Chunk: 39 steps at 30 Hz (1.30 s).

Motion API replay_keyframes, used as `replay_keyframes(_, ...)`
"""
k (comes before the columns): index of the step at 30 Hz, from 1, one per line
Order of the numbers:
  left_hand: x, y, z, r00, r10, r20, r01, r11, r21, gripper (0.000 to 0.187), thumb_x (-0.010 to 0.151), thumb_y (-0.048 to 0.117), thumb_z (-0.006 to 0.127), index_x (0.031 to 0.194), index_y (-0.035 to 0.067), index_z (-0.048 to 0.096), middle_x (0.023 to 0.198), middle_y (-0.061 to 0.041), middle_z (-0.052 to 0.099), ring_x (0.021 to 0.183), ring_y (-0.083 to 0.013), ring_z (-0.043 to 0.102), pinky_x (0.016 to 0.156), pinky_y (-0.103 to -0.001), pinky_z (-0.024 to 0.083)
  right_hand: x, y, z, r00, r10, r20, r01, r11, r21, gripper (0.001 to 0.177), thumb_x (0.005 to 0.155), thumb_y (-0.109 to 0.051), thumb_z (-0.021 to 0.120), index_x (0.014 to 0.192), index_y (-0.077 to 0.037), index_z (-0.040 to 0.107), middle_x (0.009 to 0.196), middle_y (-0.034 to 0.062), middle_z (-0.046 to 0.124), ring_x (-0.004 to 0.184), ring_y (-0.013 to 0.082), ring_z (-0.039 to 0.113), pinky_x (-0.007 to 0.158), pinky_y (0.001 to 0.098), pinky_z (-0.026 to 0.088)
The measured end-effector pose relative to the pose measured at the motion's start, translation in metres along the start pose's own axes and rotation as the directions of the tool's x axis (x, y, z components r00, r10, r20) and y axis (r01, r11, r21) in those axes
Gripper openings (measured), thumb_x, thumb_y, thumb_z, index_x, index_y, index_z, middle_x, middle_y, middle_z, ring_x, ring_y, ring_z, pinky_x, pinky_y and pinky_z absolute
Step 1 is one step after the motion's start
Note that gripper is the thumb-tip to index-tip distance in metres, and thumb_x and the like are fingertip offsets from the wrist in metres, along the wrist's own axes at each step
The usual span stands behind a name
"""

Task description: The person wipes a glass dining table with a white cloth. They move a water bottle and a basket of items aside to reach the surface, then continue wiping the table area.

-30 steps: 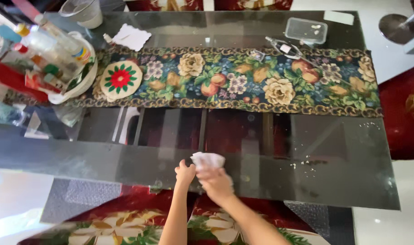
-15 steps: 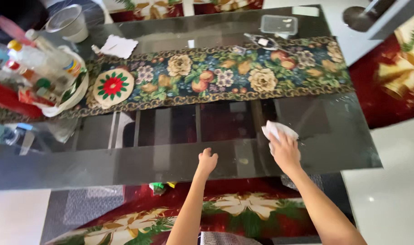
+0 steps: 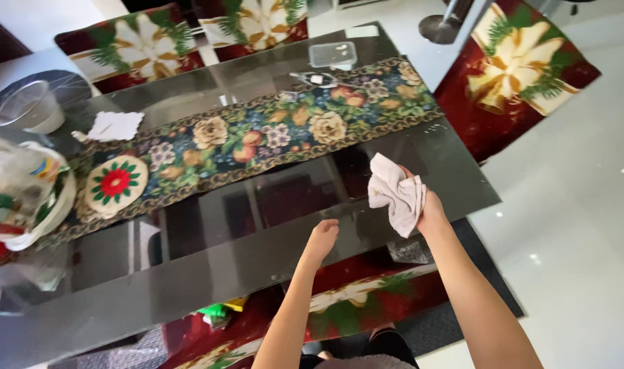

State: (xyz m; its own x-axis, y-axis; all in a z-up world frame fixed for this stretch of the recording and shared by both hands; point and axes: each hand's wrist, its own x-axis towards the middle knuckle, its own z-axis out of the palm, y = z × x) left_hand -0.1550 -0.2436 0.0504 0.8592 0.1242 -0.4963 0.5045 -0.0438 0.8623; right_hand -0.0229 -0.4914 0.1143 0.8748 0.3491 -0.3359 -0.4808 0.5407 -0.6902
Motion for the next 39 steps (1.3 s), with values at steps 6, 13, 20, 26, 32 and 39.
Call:
replay_keyframes(6,0.046,0.010,0.064,0.999,-0.019,0.042,0.019,1.000,-0.007,0.042,0.101,0.026,0.053,0.139,0.009,0.058,0.130,-0.008,0.066,0.111,-0.0208,0.065,0.098,-0.039,0.051,0.015,-0.051,-0.049,0.991,-0.050,-0.124,0.067,0.989,0.130,0.050,0.098,-0.029,0.049,0.135,0.003,0.061,0.123,0.0153,0.071,0.110,0.0267,0.070,0.093,0.0375,0.058)
replay_keyframes(13,0.156,0.017,0.163,0.970,0.195,-0.143,-0.198,0.980,-0.006,0.036,0.101,0.026,0.060,0.124,0.001,0.071,0.102,-0.022,0.075,0.087,-0.0293,0.073,0.081,-0.041,0.055,0.110,-0.119,-0.192,0.978,-0.092,-0.190,0.055,0.979,-0.195,0.055,0.091,-0.012,0.062,0.143,0.003,0.052,0.123,0.0164,0.068,0.105,0.0232,0.069,0.087,0.0351,0.057)
replay_keyframes(20,0.170,0.043,0.209,0.928,0.323,-0.185,-0.284,0.936,0.208,0.034,0.094,0.021,0.062,0.122,0.004,0.070,0.110,-0.017,0.077,0.102,-0.0249,0.073,0.090,-0.035,0.054,0.178,-0.169,-0.243,0.940,-0.169,-0.297,0.008,0.880,-0.474,0.064,0.090,-0.003,0.068,0.147,0.000,0.039,0.122,0.0113,0.066,0.098,0.0200,0.068,0.081,0.0323,0.056)
replay_keyframes(26,0.175,0.054,0.201,0.964,-0.024,-0.264,-0.022,0.985,-0.170,0.035,0.098,0.021,0.057,0.128,0.006,0.068,0.111,-0.013,0.075,0.094,-0.0223,0.069,0.081,-0.033,0.054,0.214,-0.146,-0.272,0.960,-0.140,-0.241,0.023,0.901,-0.433,0.032,0.093,-0.003,0.065,0.124,0.003,0.060,0.106,0.0100,0.067,0.089,0.0159,0.069,0.073,0.0297,0.058)
replay_keyframes(32,0.181,0.040,0.217,0.945,-0.151,-0.289,0.010,0.898,-0.439,0.037,0.102,0.025,0.050,0.134,0.010,0.063,0.124,-0.006,0.071,0.099,-0.0162,0.070,0.085,-0.031,0.055,0.215,-0.137,-0.263,0.973,-0.095,-0.208,0.000,0.909,-0.417,0.035,0.092,-0.003,0.062,0.127,0.000,0.061,0.110,0.0095,0.068,0.090,0.0171,0.070,0.073,0.0312,0.059)
replay_keyframes(39,0.152,0.044,0.252,0.916,-0.190,-0.354,-0.028,0.848,-0.529,0.037,0.103,0.023,0.050,0.134,0.007,0.063,0.127,-0.008,0.070,0.101,-0.0167,0.068,0.088,-0.032,0.055,0.182,-0.146,-0.245,0.985,-0.105,-0.135,0.040,0.910,-0.413,0.047,0.091,-0.003,0.065,0.137,0.002,0.055,0.118,0.0120,0.068,0.095,0.0186,0.071,0.076,0.0307,0.059)
